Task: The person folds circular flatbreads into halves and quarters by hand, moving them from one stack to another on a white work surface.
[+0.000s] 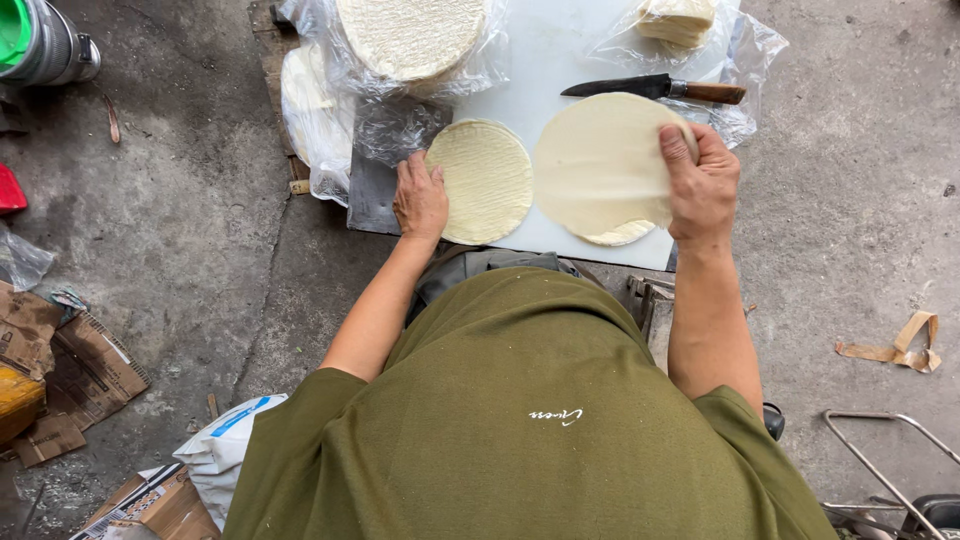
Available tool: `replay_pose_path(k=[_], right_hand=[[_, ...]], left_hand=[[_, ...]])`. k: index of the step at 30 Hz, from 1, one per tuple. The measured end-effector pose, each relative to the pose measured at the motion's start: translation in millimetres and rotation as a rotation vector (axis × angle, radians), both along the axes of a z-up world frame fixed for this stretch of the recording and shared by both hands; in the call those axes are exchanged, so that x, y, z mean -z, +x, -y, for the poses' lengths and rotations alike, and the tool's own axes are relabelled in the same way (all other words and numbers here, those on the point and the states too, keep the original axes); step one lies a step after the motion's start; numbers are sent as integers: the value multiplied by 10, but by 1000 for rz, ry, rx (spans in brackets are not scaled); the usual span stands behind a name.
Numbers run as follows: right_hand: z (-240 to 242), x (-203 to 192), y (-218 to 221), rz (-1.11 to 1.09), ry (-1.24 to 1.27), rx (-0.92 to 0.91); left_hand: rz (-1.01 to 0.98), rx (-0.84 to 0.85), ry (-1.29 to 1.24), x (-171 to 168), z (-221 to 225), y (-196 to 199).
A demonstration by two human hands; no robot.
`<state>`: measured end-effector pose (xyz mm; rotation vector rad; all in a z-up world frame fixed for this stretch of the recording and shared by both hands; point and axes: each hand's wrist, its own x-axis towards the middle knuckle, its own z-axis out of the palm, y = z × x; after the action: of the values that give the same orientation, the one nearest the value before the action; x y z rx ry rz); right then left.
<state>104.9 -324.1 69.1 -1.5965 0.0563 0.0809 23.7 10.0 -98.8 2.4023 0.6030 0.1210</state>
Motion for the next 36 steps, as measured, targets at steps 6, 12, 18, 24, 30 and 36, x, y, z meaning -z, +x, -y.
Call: replay_pose_path(k=[6, 12, 18, 24, 30, 36], right_hand=[[406, 1132, 80, -102, -105, 174], [646, 1577, -105, -33, -411, 283], [615, 1217, -269, -260, -594, 198], [614, 952, -462, -248, -412, 23], [686, 1127, -511, -440, -75, 138], [704, 1165, -593, -383, -375, 96]], left_hand=[[8, 17, -6, 29, -23, 2], [23, 32, 1, 66, -37, -16], [40, 48, 12, 100, -59, -36], [23, 49, -14, 125, -79, -40], [151, 50, -75, 143, -158, -73], [191, 65, -208, 128, -268, -69]])
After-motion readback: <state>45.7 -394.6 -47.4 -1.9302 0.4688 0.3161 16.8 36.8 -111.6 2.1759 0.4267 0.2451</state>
